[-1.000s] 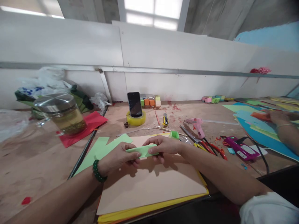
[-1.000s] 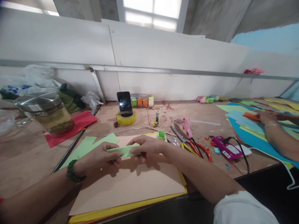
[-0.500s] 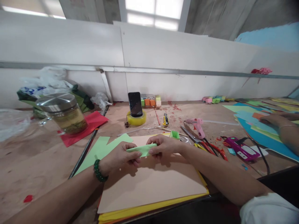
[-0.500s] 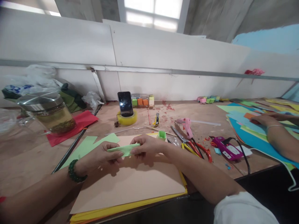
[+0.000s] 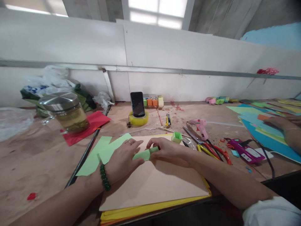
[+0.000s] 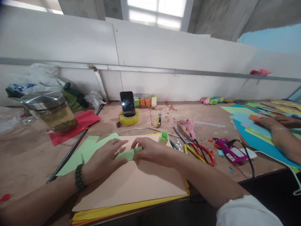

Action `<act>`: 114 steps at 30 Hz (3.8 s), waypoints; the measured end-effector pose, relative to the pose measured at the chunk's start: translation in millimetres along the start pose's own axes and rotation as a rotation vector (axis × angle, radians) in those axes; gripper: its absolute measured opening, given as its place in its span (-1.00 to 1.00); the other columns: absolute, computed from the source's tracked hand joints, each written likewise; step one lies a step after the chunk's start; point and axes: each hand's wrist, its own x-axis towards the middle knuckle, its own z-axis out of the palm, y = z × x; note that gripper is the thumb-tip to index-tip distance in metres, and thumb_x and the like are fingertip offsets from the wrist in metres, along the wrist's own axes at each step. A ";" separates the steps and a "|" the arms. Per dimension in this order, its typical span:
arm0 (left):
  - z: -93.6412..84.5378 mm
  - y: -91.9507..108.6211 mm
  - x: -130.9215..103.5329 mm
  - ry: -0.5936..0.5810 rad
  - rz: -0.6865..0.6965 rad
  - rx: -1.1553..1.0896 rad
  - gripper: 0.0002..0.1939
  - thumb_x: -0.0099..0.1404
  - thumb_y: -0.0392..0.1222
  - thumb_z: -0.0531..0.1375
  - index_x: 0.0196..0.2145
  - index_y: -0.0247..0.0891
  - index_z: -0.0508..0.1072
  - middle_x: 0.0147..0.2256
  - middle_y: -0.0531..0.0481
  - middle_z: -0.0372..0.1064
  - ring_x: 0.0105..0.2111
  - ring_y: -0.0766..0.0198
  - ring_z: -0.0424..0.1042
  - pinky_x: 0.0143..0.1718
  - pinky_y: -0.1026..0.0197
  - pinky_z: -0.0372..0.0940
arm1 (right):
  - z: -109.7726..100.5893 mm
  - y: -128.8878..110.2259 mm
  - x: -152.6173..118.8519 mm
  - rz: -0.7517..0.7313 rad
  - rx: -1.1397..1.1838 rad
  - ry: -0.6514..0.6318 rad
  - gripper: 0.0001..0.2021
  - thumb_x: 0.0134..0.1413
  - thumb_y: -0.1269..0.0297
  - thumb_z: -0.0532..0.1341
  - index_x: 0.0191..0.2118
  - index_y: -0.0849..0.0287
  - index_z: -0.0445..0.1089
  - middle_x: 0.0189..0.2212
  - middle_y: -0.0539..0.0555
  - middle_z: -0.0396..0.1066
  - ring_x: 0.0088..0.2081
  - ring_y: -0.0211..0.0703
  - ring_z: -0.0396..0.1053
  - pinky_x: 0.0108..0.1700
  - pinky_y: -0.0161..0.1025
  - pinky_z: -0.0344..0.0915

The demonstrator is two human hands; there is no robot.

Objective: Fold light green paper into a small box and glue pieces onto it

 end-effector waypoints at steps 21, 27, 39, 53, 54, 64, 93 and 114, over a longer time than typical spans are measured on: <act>1.2 -17.2 2.6 -0.325 0.251 0.319 -0.54 0.44 -0.11 -0.08 0.27 0.02 0.11 0.31 -0.25 -0.04 0.29 -0.09 -0.04 0.17 -0.25 -0.04 | -6.7 -3.7 -4.1 0.014 -0.337 0.035 -0.69 -0.08 0.19 0.30 -0.15 0.07 0.39 -0.30 -0.03 0.39 -0.32 -0.18 0.32 -0.39 -0.36 0.10; 2.1 -25.5 -3.8 -0.296 0.260 0.298 -0.56 0.43 -0.09 -0.08 0.24 0.05 0.17 0.30 -0.20 0.01 0.28 -0.07 -0.01 0.16 -0.22 0.02 | -9.0 -2.6 -2.3 0.020 -0.393 0.011 -0.60 -0.07 0.08 0.32 -0.08 0.07 0.36 -0.29 -0.01 0.40 -0.36 -0.18 0.31 -0.43 -0.35 0.08; 0.9 -30.0 -18.9 -0.144 0.280 0.212 -0.70 0.34 -0.13 0.11 -0.02 -0.17 0.48 0.17 -0.29 0.25 0.17 -0.11 0.20 0.13 -0.25 0.10 | -8.8 -10.0 -6.5 0.117 -0.387 0.014 -0.44 -0.06 0.07 0.32 0.10 0.02 0.27 -0.22 0.03 0.40 -0.28 -0.12 0.33 -0.34 -0.32 0.12; -1.8 -3.5 -29.5 -0.111 0.285 0.155 -0.67 0.31 -0.42 -0.02 -0.03 -0.29 0.38 0.08 -0.19 0.32 0.05 0.05 0.27 0.10 -0.07 0.18 | -8.7 -16.3 -4.5 0.124 -0.500 -0.015 -0.49 -0.04 0.10 0.30 0.06 0.05 0.30 -0.31 0.00 0.40 -0.35 -0.17 0.33 -0.39 -0.35 0.08; -2.4 0.0 -29.2 -0.175 0.287 0.145 -0.64 0.30 -0.46 -0.04 -0.03 -0.30 0.37 0.05 -0.18 0.35 0.01 0.07 0.30 0.07 -0.02 0.21 | -8.7 -18.0 -4.4 0.118 -0.528 -0.017 -0.51 -0.03 0.11 0.29 0.05 0.05 0.31 -0.31 0.01 0.40 -0.35 -0.18 0.33 -0.39 -0.35 0.07; 3.1 2.5 -31.4 -0.106 0.247 0.068 -0.79 0.26 -0.36 0.04 -0.22 -0.26 0.43 -0.15 -0.11 0.39 -0.14 0.11 0.33 -0.07 0.06 0.30 | -0.9 -42.3 11.4 0.121 -0.436 0.044 -0.89 -0.01 0.30 0.27 -0.41 0.23 0.40 -0.51 -0.02 0.35 -0.46 -0.27 0.26 -0.45 -0.36 0.08; -3.6 12.1 -38.5 -0.106 0.254 0.330 -0.83 0.30 -0.31 0.08 -0.21 -0.30 0.44 -0.27 -0.16 0.36 -0.22 0.06 0.30 -0.16 0.04 0.21 | 5.1 -45.5 25.1 0.321 -0.209 0.011 -0.87 0.06 0.38 0.21 -0.48 0.18 0.28 -0.70 -0.14 0.27 -0.68 -0.39 0.21 -0.62 -0.45 0.10; -1.0 17.3 -41.9 -0.067 0.232 0.341 -0.79 0.29 -0.30 0.10 -0.17 -0.33 0.47 -0.29 -0.25 0.41 -0.23 -0.01 0.34 -0.24 0.03 0.24 | -8.6 -39.1 27.7 0.415 -0.227 0.042 -0.84 -0.02 0.33 0.30 -0.47 0.18 0.28 -0.72 -0.14 0.27 -0.69 -0.40 0.23 -0.63 -0.47 0.13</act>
